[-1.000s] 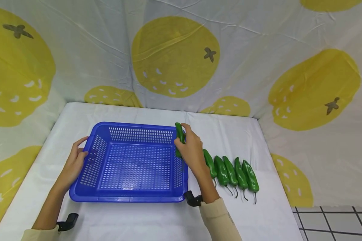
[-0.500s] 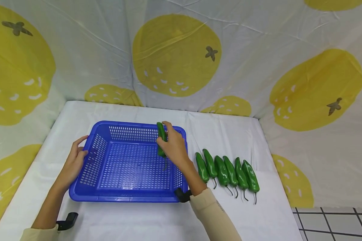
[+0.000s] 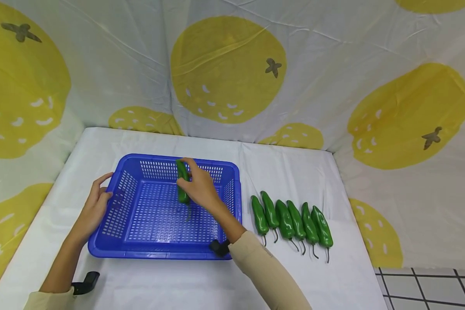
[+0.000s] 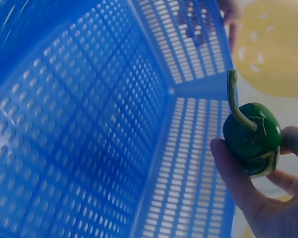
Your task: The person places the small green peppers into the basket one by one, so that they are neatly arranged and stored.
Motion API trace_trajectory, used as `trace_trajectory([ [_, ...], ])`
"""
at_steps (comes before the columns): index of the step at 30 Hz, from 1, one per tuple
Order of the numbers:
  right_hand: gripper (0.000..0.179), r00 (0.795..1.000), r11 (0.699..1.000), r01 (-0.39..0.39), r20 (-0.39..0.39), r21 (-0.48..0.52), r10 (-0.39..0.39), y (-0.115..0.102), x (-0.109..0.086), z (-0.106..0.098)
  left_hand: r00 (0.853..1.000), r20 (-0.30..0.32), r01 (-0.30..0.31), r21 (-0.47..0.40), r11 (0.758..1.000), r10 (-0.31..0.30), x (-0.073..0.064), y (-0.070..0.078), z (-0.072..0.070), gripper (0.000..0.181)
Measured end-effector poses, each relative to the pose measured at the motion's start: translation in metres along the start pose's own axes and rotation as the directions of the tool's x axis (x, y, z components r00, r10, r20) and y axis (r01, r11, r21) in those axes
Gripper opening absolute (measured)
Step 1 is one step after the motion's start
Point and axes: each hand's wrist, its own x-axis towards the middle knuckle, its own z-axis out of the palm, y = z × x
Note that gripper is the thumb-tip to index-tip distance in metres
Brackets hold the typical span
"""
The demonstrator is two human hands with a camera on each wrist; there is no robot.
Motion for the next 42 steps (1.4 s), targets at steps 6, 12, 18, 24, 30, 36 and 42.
trace_trajectory([
  [6,0.057,0.998,0.998,-0.035,0.060,0.058,0.031,-0.002,0.006,0.016,1.000,0.002,-0.003,-0.001,1.000,0.003,0.001,0.000,-0.001,0.054],
  [12,0.053,0.994,0.995,-0.064,0.094,0.079,0.056,-0.003,0.013,0.032,1.000,0.002,-0.002,-0.002,1.000,0.002,0.001,0.001,0.000,0.054],
  [18,0.052,0.990,0.990,-0.091,0.120,0.105,0.078,-0.004,0.023,0.047,1.000,-0.001,0.007,-0.002,1.000,-0.007,0.000,-0.001,-0.001,0.054],
  [24,0.053,0.986,0.985,-0.100,0.147,0.143,0.079,-0.003,0.032,0.058,1.000,-0.003,0.007,-0.008,1.000,-0.007,0.002,-0.002,0.000,0.054],
  [30,0.052,0.980,0.976,-0.144,0.158,0.162,0.118,-0.002,0.040,0.067,1.000,0.001,0.008,-0.023,1.000,-0.008,0.003,-0.001,0.001,0.054],
  [36,0.052,0.970,0.977,-0.173,0.192,0.126,0.147,0.002,0.045,0.080,1.000,0.006,0.008,-0.027,1.000,-0.008,0.004,-0.002,0.001,0.055],
  [42,0.051,0.962,0.977,-0.191,0.215,0.098,0.166,0.004,0.046,0.093,1.000,0.006,0.005,-0.032,0.999,-0.005,0.003,-0.004,0.001,0.055],
])
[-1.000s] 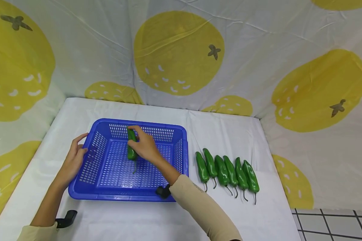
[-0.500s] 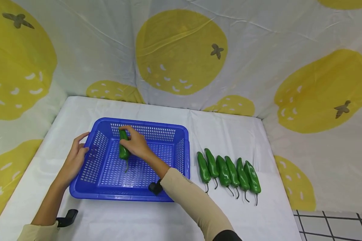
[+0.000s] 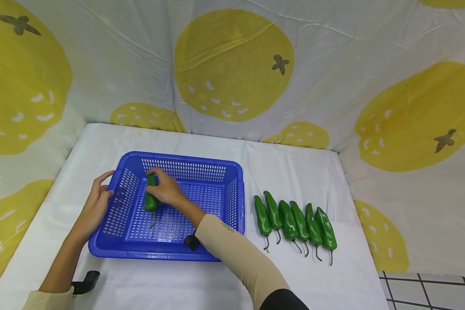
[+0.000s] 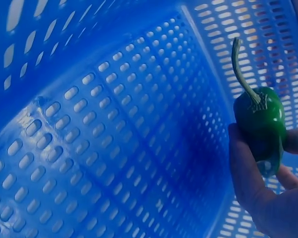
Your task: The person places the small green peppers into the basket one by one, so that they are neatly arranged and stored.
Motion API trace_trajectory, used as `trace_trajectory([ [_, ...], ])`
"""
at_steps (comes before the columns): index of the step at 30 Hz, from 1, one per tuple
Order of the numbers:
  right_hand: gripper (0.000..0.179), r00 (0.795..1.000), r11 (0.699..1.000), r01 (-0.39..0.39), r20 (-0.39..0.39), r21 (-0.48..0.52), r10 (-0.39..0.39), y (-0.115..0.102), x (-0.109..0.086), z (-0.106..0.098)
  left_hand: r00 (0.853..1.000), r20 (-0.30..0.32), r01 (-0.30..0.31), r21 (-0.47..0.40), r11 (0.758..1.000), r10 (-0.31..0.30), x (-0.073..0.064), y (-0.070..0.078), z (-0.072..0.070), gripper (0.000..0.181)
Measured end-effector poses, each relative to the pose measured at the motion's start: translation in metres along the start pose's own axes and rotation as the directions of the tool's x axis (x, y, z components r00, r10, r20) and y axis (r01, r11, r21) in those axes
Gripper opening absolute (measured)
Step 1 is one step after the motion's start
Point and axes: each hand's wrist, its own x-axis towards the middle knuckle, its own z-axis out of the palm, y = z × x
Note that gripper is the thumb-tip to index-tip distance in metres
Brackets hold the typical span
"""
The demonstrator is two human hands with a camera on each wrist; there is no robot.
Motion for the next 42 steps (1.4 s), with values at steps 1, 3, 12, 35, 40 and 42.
trace_trajectory([
  [1,0.050,1.000,1.000,-0.006,-0.001,-0.002,0.006,0.001,0.001,0.002,1.000,0.001,0.001,0.000,1.000,-0.001,0.000,0.000,0.000,0.055],
  [3,0.049,1.000,1.000,-0.022,-0.011,-0.010,0.022,0.002,0.003,0.007,1.000,0.004,0.005,-0.002,1.000,-0.005,0.000,0.001,0.000,0.055],
  [12,0.049,0.997,0.998,-0.055,-0.054,-0.044,0.053,0.002,0.012,0.025,1.000,0.018,0.015,-0.012,1.000,-0.015,-0.001,0.003,0.000,0.054],
  [35,0.051,0.995,0.990,0.044,-0.083,-0.133,-0.055,0.000,0.009,0.028,1.000,0.017,-0.013,0.004,1.000,0.013,0.000,0.001,0.000,0.054],
  [40,0.050,0.992,0.972,0.025,-0.111,-0.235,-0.052,-0.002,0.007,0.026,1.000,0.013,-0.010,0.009,1.000,0.010,-0.001,0.001,0.000,0.054],
  [42,0.051,0.991,0.951,0.025,-0.117,-0.307,-0.064,-0.004,0.006,0.024,1.000,0.011,-0.011,0.011,1.000,0.010,-0.001,0.001,0.000,0.054],
])
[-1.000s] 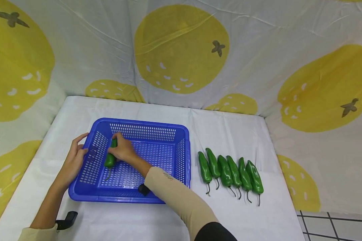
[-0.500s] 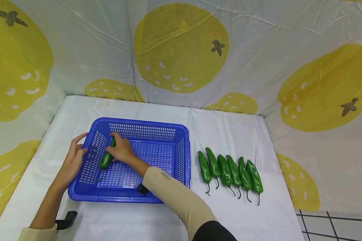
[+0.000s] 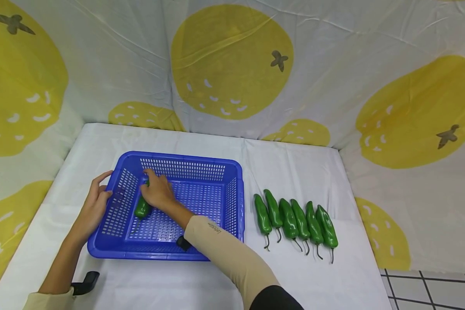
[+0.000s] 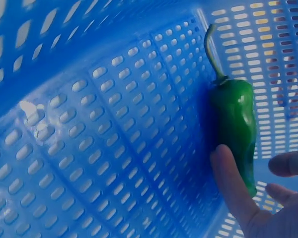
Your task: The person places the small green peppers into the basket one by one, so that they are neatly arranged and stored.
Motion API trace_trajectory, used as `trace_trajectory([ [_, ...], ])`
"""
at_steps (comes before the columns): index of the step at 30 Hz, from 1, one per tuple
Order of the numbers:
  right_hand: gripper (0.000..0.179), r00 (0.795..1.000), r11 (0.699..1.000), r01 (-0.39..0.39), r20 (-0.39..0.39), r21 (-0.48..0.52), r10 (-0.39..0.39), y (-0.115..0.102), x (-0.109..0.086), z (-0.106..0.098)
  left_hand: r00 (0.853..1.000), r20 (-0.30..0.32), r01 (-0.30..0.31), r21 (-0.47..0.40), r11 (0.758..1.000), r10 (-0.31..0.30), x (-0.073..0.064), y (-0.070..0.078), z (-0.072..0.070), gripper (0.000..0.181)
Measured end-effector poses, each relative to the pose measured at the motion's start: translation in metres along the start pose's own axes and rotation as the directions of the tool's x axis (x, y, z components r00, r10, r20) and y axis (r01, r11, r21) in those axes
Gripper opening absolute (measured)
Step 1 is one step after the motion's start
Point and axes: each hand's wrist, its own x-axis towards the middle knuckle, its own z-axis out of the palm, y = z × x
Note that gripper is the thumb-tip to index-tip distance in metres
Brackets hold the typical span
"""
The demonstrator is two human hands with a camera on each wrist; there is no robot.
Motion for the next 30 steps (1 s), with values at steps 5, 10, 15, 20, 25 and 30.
trace_trajectory([
  [5,0.056,0.999,0.990,0.024,-0.028,-0.142,-0.028,-0.003,-0.003,-0.010,1.000,-0.003,-0.007,0.011,1.000,0.007,0.001,0.001,-0.001,0.055],
  [10,0.058,0.997,0.977,0.060,-0.030,-0.203,-0.067,-0.006,-0.006,-0.021,1.000,-0.008,-0.005,0.018,1.000,0.005,0.002,0.002,-0.002,0.054],
  [15,0.057,0.994,0.969,0.104,-0.010,-0.222,-0.109,-0.008,-0.013,-0.036,1.000,-0.009,0.018,0.015,1.000,-0.017,-0.002,0.001,-0.001,0.055],
  [20,0.051,0.994,0.972,0.105,-0.005,-0.208,-0.108,-0.003,-0.022,-0.054,0.999,-0.007,0.033,0.010,0.999,-0.033,-0.006,-0.002,-0.001,0.055],
  [25,0.042,0.994,0.975,0.112,0.023,-0.189,-0.110,0.002,-0.033,-0.086,1.000,-0.003,0.022,0.014,1.000,-0.022,-0.003,-0.001,-0.001,0.054],
  [30,0.033,0.989,0.971,0.147,0.022,-0.190,-0.146,0.010,-0.049,-0.121,1.000,-0.003,0.020,0.021,1.000,-0.020,0.000,0.000,0.000,0.054],
])
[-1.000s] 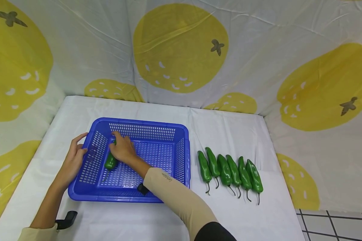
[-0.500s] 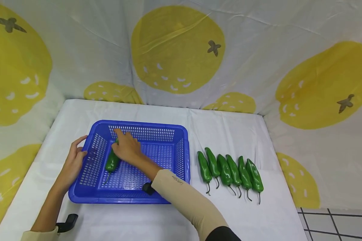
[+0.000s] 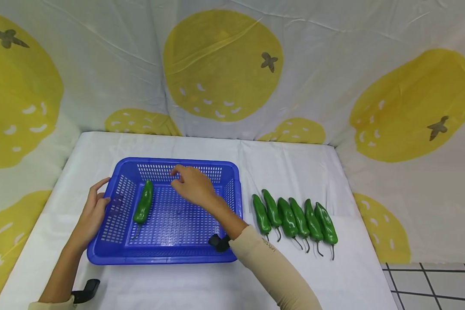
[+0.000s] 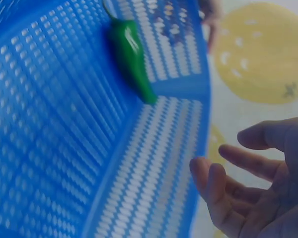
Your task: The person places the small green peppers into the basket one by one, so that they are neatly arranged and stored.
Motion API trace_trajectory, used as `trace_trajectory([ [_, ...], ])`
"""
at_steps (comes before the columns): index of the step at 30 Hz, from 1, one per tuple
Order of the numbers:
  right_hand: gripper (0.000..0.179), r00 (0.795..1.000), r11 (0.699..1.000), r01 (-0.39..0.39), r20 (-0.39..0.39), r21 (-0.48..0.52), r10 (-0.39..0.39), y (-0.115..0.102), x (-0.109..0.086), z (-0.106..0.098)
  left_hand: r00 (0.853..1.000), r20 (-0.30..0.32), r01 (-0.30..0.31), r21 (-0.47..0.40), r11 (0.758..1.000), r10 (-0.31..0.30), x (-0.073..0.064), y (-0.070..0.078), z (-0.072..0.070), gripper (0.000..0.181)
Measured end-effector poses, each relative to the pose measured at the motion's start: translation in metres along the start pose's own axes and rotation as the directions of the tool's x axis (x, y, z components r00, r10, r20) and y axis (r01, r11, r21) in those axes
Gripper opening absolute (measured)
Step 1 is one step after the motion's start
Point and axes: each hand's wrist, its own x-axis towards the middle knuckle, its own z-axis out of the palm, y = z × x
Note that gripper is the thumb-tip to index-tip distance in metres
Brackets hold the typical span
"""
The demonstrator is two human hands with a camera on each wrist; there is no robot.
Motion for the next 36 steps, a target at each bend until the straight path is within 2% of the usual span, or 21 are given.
trace_trajectory([
  [7,0.031,0.997,1.000,-0.011,-0.076,0.012,0.012,0.023,-0.027,-0.047,1.000,-0.010,-0.005,0.014,1.000,0.005,0.000,-0.001,0.000,0.054],
  [11,0.031,0.990,0.998,-0.059,-0.127,-0.009,0.057,0.039,-0.045,-0.068,1.000,-0.007,-0.008,0.017,1.000,0.008,0.000,-0.001,0.001,0.054],
  [15,0.033,0.977,0.991,-0.130,-0.176,-0.036,0.122,0.055,-0.061,-0.080,1.000,0.000,-0.007,0.009,1.000,0.007,0.001,-0.001,0.001,0.054],
  [21,0.035,0.958,0.970,-0.224,-0.207,-0.095,0.201,0.082,-0.080,-0.085,1.000,-0.005,0.000,0.017,1.000,0.000,0.000,-0.001,-0.001,0.054],
  [28,0.044,0.930,0.942,-0.319,-0.226,-0.105,0.290,0.115,-0.106,-0.081,1.000,0.000,0.001,0.004,1.000,-0.001,0.000,-0.001,0.000,0.055],
  [36,0.046,0.921,0.933,-0.347,-0.226,-0.097,0.319,0.149,-0.128,-0.065,1.000,-0.006,-0.001,0.008,1.000,0.001,0.000,-0.002,0.001,0.055],
])
